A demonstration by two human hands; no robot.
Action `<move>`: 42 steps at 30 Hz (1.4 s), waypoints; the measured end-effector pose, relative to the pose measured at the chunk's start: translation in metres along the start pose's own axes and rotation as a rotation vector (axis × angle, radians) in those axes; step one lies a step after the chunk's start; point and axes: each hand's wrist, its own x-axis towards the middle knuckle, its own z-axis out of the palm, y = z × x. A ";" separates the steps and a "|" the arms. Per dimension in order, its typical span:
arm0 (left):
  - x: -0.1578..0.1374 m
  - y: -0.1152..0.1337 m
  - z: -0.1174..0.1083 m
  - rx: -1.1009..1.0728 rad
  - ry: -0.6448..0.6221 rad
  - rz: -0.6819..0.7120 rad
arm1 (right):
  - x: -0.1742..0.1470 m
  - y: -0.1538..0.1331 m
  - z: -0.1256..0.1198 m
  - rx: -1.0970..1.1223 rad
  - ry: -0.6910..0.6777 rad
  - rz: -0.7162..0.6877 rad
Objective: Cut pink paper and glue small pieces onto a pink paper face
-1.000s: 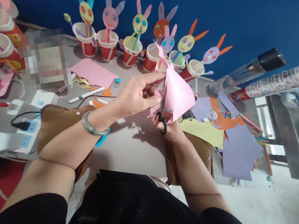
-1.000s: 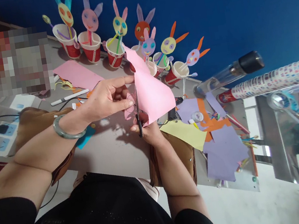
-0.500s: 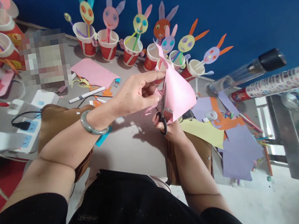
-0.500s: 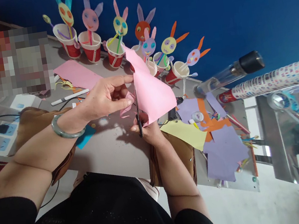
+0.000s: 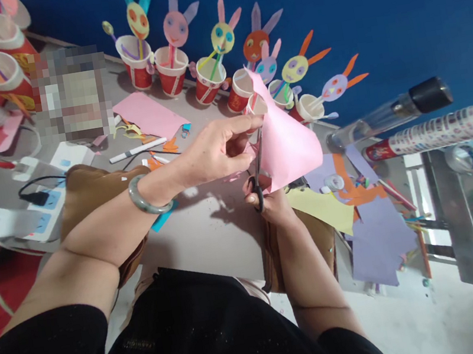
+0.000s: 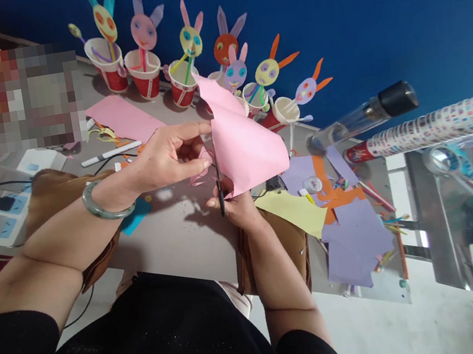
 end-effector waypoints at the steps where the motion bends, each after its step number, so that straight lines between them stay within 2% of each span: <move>1: 0.000 0.001 0.000 0.000 -0.004 -0.002 | 0.000 0.000 0.000 -0.001 0.001 0.004; 10: 0.000 0.002 0.003 -0.027 -0.001 -0.008 | 0.001 0.003 -0.001 -0.014 0.008 0.022; 15: 0.002 -0.001 0.006 -0.026 0.038 -0.012 | 0.001 0.008 0.002 0.010 0.007 -0.027; 20: 0.006 -0.005 -0.003 0.023 0.167 -0.080 | -0.001 0.001 -0.001 -0.055 -0.162 0.065; 25: 0.011 -0.009 -0.012 0.058 0.237 -0.079 | -0.007 -0.009 -0.012 0.038 -0.491 0.084; 26: 0.011 -0.009 -0.012 0.060 0.232 -0.069 | -0.008 -0.010 -0.014 0.074 -0.513 0.060; 29: 0.010 -0.009 -0.010 0.073 0.194 -0.033 | -0.010 -0.007 -0.018 0.122 -0.396 -0.011; 32: 0.008 -0.008 -0.006 0.099 0.162 -0.022 | -0.008 -0.003 -0.018 0.080 -0.259 -0.004; 42: 0.009 -0.007 -0.005 0.068 0.161 -0.046 | -0.003 -0.005 -0.015 -0.011 -0.238 0.096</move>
